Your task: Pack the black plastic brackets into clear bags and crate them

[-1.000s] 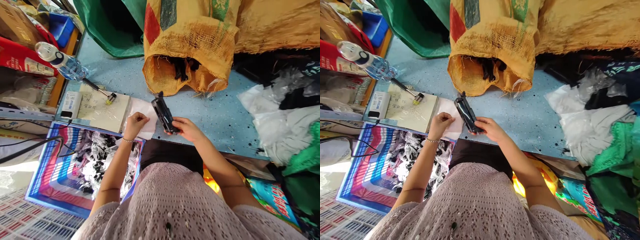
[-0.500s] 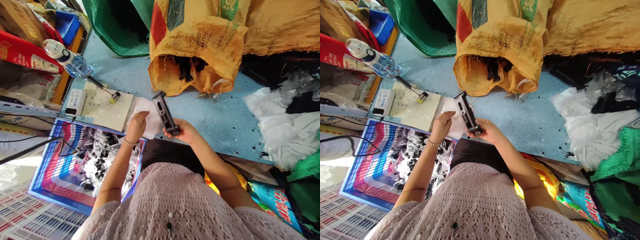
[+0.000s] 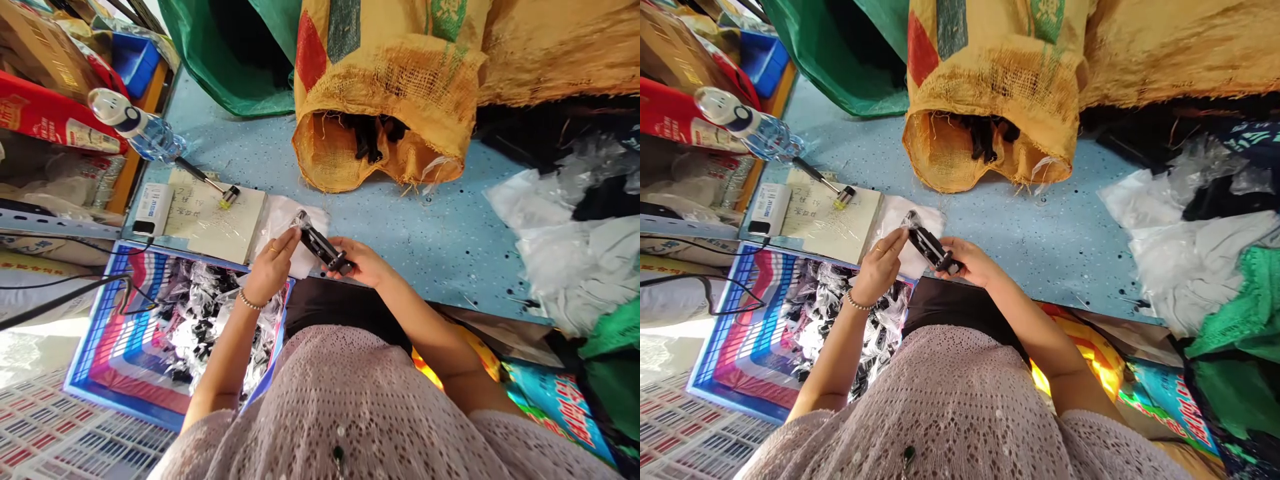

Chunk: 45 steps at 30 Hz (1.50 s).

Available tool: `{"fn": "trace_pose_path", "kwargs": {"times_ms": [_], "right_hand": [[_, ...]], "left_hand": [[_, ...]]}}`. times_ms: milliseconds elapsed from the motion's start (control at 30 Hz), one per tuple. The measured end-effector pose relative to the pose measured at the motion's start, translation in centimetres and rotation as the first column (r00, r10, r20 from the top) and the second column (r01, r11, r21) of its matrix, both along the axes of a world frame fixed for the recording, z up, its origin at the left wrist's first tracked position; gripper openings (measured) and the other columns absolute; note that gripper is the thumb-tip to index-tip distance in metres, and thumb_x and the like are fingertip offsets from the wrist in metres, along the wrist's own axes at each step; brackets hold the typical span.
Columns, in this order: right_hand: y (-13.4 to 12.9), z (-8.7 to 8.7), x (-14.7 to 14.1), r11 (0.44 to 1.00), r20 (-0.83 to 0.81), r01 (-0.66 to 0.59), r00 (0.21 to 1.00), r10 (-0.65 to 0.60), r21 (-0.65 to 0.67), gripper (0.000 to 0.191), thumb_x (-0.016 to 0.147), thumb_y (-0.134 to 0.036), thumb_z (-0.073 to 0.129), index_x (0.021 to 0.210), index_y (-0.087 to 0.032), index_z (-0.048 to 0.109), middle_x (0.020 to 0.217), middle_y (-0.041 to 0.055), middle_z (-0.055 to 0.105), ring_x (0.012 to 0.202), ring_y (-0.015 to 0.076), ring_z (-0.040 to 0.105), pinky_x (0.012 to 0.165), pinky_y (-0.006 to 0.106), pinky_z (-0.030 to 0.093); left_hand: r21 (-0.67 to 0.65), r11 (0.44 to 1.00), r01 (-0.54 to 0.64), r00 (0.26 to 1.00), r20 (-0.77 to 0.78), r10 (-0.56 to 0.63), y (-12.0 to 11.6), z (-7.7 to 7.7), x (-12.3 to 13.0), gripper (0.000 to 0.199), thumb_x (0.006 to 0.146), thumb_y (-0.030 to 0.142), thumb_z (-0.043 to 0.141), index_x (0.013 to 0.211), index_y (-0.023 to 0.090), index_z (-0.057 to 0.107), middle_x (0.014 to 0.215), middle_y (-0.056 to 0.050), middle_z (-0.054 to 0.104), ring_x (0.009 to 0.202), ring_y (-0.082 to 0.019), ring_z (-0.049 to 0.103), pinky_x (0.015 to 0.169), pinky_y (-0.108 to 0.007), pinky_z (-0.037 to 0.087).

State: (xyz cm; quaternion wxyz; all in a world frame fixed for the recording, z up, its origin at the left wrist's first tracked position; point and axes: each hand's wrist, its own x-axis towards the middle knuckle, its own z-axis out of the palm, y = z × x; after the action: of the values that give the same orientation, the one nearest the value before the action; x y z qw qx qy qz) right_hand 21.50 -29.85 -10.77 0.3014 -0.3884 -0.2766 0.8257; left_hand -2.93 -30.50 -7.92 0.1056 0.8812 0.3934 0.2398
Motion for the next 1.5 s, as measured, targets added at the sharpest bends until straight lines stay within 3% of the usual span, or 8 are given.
{"fn": "trace_pose_path", "kwargs": {"times_ms": [167, 500, 767, 1033, 1200, 1300, 1400, 1500], "right_hand": [[-0.9, 0.2, -0.3, 0.987, -0.148, 0.069, 0.985, -0.09, -0.146, 0.087, 0.079, -0.038, 0.083, 0.15, -0.027, 0.033, 0.093, 0.0043, 0.078, 0.07, 0.0215, 0.077, 0.055, 0.028, 0.061], [-1.4, -1.0, -1.1, 0.944, -0.25, 0.137, 0.943, -0.217, -0.3, 0.024, 0.088, -0.023, 0.068, 0.11, -0.023, 0.058, 0.074, -0.0022, 0.071, 0.054, 0.0106, 0.065, 0.045, 0.016, 0.053], [-2.7, 0.2, -2.1, 0.82, 0.323, 0.279, 0.818, -0.476, 0.5, 0.013, 0.088, -0.034, 0.067, 0.096, -0.024, 0.068, 0.084, -0.0005, 0.068, 0.08, 0.0182, 0.065, 0.075, 0.032, 0.059], [-5.4, 4.2, -2.3, 0.823, 0.211, 0.196, 0.912, -0.353, 0.533, 0.022, 0.098, -0.045, 0.063, 0.1, -0.025, 0.069, 0.103, 0.004, 0.076, 0.092, 0.0186, 0.073, 0.088, 0.036, 0.061], [-4.8, 2.4, -0.2, 0.887, 0.221, 0.195, 0.926, -0.308, 0.419, 0.018, 0.097, -0.042, 0.067, 0.099, -0.024, 0.071, 0.098, 0.0038, 0.078, 0.08, 0.0176, 0.076, 0.077, 0.034, 0.064], [-4.1, -0.4, 0.9, 0.9, 0.302, 0.214, 0.891, -0.339, 0.379, 0.021, 0.091, -0.042, 0.074, 0.095, -0.022, 0.071, 0.094, 0.0042, 0.079, 0.078, 0.0171, 0.075, 0.076, 0.033, 0.064], [-3.9, -2.4, 1.7, 0.909, 0.332, 0.245, 0.873, -0.358, 0.338, 0.025, 0.086, -0.044, 0.078, 0.092, -0.021, 0.072, 0.09, 0.0051, 0.079, 0.076, 0.0166, 0.075, 0.073, 0.031, 0.063], [-3.9, -3.0, 2.0, 0.911, 0.339, 0.26, 0.866, -0.367, 0.321, 0.027, 0.084, -0.046, 0.079, 0.091, -0.021, 0.072, 0.089, 0.0052, 0.079, 0.076, 0.0161, 0.074, 0.072, 0.029, 0.063]], "left_hand": [[-0.009, 0.996, 0.089, 0.979, 0.188, -0.085, -1.0, -0.7, 1.3, 0.076, 0.097, 0.001, 0.041, 0.165, 0.029, 0.024, 0.152, -0.013, 0.056, 0.137, -0.022, 0.058, 0.113, -0.04, 0.055], [0.033, 0.976, 0.215, 0.936, 0.277, -0.216, -2.0, -0.2, 2.8, 0.073, 0.098, 0.002, 0.042, 0.164, 0.028, 0.028, 0.147, -0.011, 0.06, 0.13, -0.019, 0.064, 0.104, -0.035, 0.061], [0.054, 0.969, 0.241, 0.968, 0.06, -0.244, -3.2, 0.7, 4.4, 0.067, 0.096, 0.012, 0.049, 0.161, 0.02, 0.032, 0.138, -0.014, 0.065, 0.104, -0.024, 0.071, 0.086, -0.042, 0.066], [-0.242, 0.97, -0.024, 0.898, 0.42, 0.127, -4.5, 5.5, 1.4, 0.044, 0.09, 0.029, 0.073, 0.133, 0.024, 0.063, 0.117, -0.008, 0.064, 0.075, -0.01, 0.064, 0.061, -0.023, 0.059], [-0.687, 0.726, 0.021, 0.858, 0.385, 0.34, -7.6, 9.0, -6.5, 0.035, 0.084, 0.029, 0.074, 0.118, 0.023, 0.074, 0.107, -0.008, 0.07, 0.062, -0.008, 0.056, 0.049, -0.021, 0.048], [-0.828, 0.468, -0.309, 0.784, 0.057, 0.619, -8.7, 4.8, -13.6, 0.034, 0.08, 0.031, 0.07, 0.111, 0.019, 0.077, 0.087, -0.005, 0.071, 0.062, -0.012, 0.058, 0.052, -0.023, 0.046], [-0.611, 0.187, -0.769, 0.477, -0.355, 0.804, -8.8, -1.2, -20.9, 0.034, 0.07, 0.022, 0.071, 0.103, 0.017, 0.079, 0.078, -0.002, 0.069, 0.069, -0.016, 0.062, 0.063, -0.026, 0.049], [-0.459, 0.066, -0.886, 0.281, -0.418, 0.864, -8.0, -5.1, -26.4, 0.041, 0.073, 0.013, 0.068, 0.113, 0.009, 0.075, 0.106, -0.009, 0.072, 0.091, -0.021, 0.067, 0.084, -0.03, 0.053]]}}
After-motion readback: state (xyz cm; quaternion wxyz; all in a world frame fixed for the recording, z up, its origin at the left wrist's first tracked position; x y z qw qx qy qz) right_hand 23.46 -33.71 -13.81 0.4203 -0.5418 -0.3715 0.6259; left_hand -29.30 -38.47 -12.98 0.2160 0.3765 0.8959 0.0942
